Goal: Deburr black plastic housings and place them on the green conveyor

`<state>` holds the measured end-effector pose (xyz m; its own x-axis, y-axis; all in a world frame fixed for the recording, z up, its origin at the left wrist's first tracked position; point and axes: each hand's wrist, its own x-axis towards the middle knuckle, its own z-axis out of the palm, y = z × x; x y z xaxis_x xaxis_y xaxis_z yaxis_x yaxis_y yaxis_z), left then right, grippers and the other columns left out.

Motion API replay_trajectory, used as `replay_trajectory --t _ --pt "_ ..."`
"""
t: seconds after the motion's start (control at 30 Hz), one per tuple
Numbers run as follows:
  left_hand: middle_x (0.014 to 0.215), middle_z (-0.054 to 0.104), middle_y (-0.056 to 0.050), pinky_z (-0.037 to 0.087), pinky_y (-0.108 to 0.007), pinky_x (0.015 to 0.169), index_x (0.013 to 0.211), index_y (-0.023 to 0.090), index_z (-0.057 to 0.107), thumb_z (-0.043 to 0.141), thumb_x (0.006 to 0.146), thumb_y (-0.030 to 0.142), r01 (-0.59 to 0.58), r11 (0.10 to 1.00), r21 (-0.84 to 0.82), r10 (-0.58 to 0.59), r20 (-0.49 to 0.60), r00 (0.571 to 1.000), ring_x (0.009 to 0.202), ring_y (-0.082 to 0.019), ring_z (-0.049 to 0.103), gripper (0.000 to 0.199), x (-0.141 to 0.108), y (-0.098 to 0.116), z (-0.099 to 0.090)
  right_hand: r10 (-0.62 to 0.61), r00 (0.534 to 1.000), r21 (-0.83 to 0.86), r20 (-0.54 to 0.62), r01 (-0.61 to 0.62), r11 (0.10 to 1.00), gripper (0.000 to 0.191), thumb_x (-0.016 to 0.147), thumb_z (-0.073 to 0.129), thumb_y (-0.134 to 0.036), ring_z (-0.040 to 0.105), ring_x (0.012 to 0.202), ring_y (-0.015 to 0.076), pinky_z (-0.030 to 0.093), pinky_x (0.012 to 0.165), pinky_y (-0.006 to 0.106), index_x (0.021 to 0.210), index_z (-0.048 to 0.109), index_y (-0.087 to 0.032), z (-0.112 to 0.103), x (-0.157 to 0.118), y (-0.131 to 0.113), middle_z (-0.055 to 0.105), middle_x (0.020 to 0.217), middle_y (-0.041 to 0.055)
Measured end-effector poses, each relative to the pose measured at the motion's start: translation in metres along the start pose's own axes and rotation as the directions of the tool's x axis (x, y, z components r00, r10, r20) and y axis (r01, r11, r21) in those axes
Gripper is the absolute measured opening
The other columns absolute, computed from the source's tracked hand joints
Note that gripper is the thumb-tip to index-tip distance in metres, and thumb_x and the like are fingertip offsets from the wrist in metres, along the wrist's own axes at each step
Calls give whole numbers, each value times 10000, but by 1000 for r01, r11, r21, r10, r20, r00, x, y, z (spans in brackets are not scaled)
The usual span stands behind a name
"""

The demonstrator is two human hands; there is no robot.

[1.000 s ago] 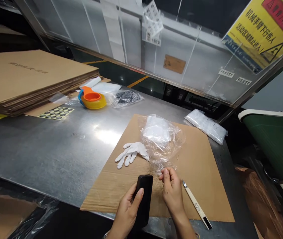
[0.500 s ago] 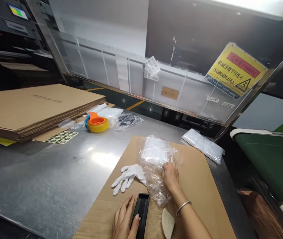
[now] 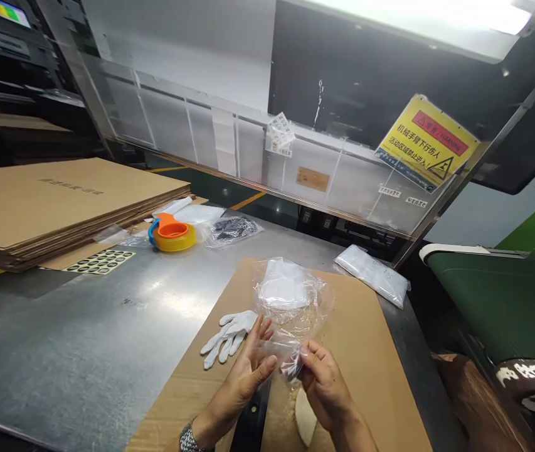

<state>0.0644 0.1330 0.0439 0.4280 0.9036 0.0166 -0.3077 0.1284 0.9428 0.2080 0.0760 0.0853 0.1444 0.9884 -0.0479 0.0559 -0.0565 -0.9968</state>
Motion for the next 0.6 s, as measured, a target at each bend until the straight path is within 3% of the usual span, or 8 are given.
replay_trajectory --t 0.1,0.17,0.23,0.33,0.4,0.5,0.6 --pt "885 682 -84 471 -202 631 1144 120 586 670 728 426 150 979 -140 -147 32 989 746 -145 621 523 -7 6 4 31 999 87 -35 -28 996 361 832 469 -528 448 586 106 407 582 248 714 459 -187 3 -12 6 479 660 -7" --pt "586 619 -3 318 -149 398 984 99 653 666 728 429 214 967 -140 -215 15 977 435 -56 474 418 -13 9 2 34 996 99 -80 -26 995 367 830 493 -520 414 564 94 379 554 229 690 461 -182 -1 -15 10 464 637 -18" --pt "478 560 31 178 -144 334 944 97 659 675 712 438 252 957 -141 -252 15 968 330 -18 325 413 -18 12 -1 22 991 77 -129 -13 997 365 816 536 -504 395 558 87 356 546 218 668 472 -177 -8 -17 14 453 620 -29" --pt "443 559 25 131 -140 320 916 89 667 698 687 428 314 934 -172 -311 41 949 302 -4 261 410 -23 15 -7 -18 984 1 -179 18 1000 298 773 633 -433 398 575 88 334 550 213 685 510 -176 -16 -23 17 459 630 -38" --pt "472 590 14 185 -133 322 905 97 675 717 669 420 330 920 -209 -328 46 944 310 -5 291 402 -26 16 -10 -60 978 -57 -199 49 997 222 765 661 -369 435 630 102 341 596 222 724 550 -181 -19 -31 18 496 677 -25" --pt "645 683 -25 411 -145 486 913 135 686 743 646 405 323 906 -272 -326 35 945 477 -57 527 383 -31 18 -12 -125 971 -112 -203 104 988 142 778 655 -321 481 754 132 351 717 243 743 597 -195 -20 -45 18 535 754 0" --pt "782 720 -64 475 -203 675 1036 167 666 747 664 354 356 879 -318 -346 88 934 747 -150 648 424 -38 20 -15 -144 977 -51 -154 138 989 214 762 656 -390 517 916 181 367 838 291 895 617 -227 -18 -57 18 580 910 33"
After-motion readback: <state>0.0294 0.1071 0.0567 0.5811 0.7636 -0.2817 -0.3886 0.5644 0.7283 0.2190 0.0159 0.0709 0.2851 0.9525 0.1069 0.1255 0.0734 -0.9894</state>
